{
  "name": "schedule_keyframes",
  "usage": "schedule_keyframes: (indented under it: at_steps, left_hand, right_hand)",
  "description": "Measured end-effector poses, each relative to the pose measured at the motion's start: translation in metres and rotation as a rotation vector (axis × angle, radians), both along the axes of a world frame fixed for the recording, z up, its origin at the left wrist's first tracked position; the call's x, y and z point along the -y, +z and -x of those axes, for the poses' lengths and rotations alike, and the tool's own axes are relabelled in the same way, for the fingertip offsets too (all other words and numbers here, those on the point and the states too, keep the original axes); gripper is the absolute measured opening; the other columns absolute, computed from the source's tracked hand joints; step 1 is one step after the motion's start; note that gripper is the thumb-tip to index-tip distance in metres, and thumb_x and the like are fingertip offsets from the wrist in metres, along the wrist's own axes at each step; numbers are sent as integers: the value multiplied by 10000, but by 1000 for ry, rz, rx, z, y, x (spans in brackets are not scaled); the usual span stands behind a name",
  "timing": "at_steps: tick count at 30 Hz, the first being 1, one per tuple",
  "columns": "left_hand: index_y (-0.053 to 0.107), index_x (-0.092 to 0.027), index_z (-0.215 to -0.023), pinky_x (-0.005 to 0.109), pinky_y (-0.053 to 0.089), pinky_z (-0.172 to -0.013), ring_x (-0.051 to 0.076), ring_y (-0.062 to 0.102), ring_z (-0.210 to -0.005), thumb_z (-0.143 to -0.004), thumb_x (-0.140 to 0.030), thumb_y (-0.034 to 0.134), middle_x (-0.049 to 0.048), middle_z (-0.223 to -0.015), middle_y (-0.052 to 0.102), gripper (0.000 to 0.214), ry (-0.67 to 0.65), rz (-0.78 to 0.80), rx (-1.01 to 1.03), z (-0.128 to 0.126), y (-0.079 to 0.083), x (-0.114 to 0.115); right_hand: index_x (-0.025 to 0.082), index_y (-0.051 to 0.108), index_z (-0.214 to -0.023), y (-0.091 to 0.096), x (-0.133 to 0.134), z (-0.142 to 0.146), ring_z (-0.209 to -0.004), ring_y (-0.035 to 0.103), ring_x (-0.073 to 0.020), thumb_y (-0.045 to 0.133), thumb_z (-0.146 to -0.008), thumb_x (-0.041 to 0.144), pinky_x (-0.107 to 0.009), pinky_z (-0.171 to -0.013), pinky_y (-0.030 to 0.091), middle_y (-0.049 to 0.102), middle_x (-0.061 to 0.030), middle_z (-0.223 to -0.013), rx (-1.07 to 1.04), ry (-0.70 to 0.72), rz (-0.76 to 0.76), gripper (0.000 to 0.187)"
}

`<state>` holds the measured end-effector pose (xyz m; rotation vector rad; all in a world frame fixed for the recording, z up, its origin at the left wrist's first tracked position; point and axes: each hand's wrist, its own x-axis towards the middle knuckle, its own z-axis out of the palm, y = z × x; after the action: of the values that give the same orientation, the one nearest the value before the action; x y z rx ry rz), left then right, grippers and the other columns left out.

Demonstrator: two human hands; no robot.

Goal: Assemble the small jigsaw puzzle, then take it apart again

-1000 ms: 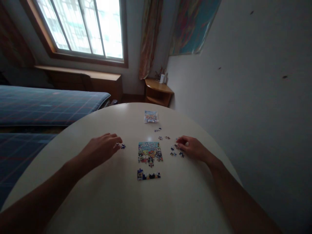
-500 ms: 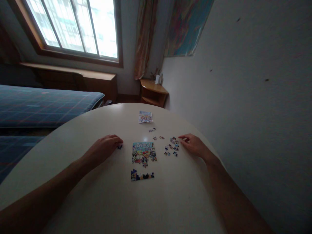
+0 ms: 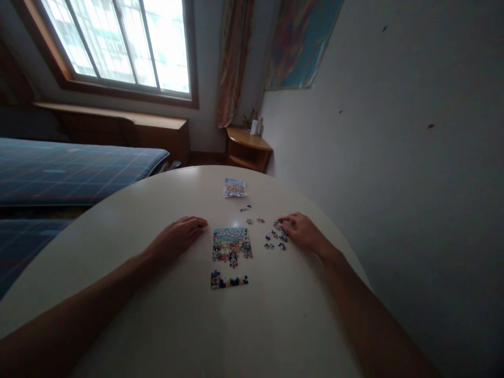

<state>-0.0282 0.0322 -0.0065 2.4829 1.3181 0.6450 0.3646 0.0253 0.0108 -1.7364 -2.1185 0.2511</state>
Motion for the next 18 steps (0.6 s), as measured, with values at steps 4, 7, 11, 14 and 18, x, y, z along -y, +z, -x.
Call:
schedule_keyframes:
  at_steps: [4,7,11,14,18]
  left_hand:
    - [612,-164,-1178,394,437,-1044,226,587,-1145,-984,-377,388,104,-1252,635,364,-22,-9,-34,1,6,5]
    - [565,-179,-1270,435,398,-1087,257,487,-1280,-951,-427,457,109,-1376,550,418,-144,-32,-83,10,8,7]
    - [516,-211,-1346,465,349,-1130,285,391,-1367,-909,-472,519,96,-1447,489,509,-157,-51,-123,23,-2,0]
    - [538,-189,-1312,454,370,-1115,284,443,-1324,-914,-501,499,106,-1413,519,507,-78,-62,-116,22,-11,-7]
    - [558,-187,-1279,451,398,-1088,285,481,-1282,-922,-503,479,102,-1375,551,483,-4,-81,-94,14,-13,-7]
  right_hand:
    - [211,746,-1033,3,2,1,-968,618,-229,606,-877,293,-363,-895,464,675,-108,-1047,-12,46,22,225]
    - [195,756,-961,9,7,-3,-862,641,-196,605,-860,278,-310,-801,483,691,-92,-1008,-55,46,97,200]
    - [178,749,-980,18,12,-9,-803,655,-194,575,-861,306,-291,-740,479,733,-84,-933,-56,17,194,246]
    - [181,745,-991,26,17,-12,-840,665,-207,571,-851,308,-299,-755,478,744,-84,-969,-34,24,240,257]
    - [181,738,-970,34,24,-10,-811,660,-204,613,-822,330,-294,-725,472,741,-82,-935,15,23,277,245]
